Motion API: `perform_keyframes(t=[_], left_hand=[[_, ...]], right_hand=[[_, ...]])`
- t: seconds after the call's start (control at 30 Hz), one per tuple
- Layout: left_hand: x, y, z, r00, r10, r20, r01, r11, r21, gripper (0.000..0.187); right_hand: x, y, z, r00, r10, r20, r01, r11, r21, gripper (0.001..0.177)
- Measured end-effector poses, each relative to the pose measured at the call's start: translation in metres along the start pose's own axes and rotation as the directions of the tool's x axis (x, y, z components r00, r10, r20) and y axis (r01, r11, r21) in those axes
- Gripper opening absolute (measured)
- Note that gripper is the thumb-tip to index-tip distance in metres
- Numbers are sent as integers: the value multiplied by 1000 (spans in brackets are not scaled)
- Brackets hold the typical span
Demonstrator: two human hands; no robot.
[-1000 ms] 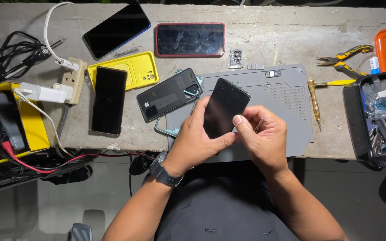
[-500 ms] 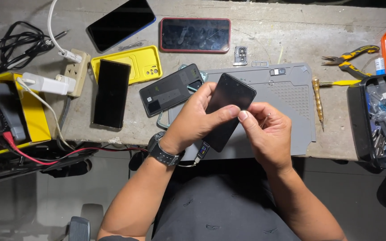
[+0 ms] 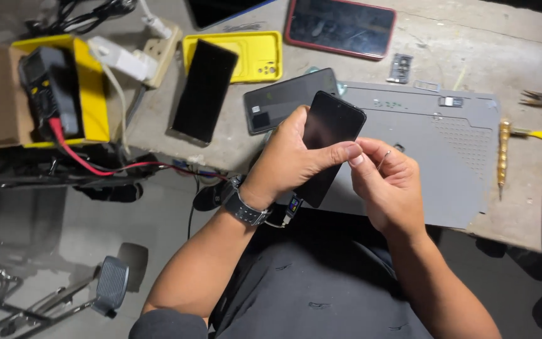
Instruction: The person repairs a disassembled smartphone by connecting internal components and testing the device. They use tweezers to handle small parts, connect a USB cable to test the screen, and reassemble the phone's internal components.
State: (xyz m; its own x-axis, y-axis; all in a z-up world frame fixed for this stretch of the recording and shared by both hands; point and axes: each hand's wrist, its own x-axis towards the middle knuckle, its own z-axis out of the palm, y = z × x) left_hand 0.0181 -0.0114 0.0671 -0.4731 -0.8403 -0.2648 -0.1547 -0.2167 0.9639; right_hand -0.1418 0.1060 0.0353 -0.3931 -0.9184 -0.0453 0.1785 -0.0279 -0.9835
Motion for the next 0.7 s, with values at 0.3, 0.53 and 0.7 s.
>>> perform_keyframes(t=[0.3, 0.53, 0.7], left_hand=[[-14, -5, -27, 992, -15, -124, 4, 996, -89, 58], [-25, 12, -39, 993, -19, -120, 31, 995, 98, 55], [-25, 12, -40, 995, -36, -97, 43, 996, 74, 60]], right_hand=[[3, 29, 4, 993, 32, 114, -51, 985, 168, 43], [3, 8, -5, 982, 22, 190, -44, 993, 112, 45], [1, 10, -8, 998, 12, 61, -22, 987, 158, 62]])
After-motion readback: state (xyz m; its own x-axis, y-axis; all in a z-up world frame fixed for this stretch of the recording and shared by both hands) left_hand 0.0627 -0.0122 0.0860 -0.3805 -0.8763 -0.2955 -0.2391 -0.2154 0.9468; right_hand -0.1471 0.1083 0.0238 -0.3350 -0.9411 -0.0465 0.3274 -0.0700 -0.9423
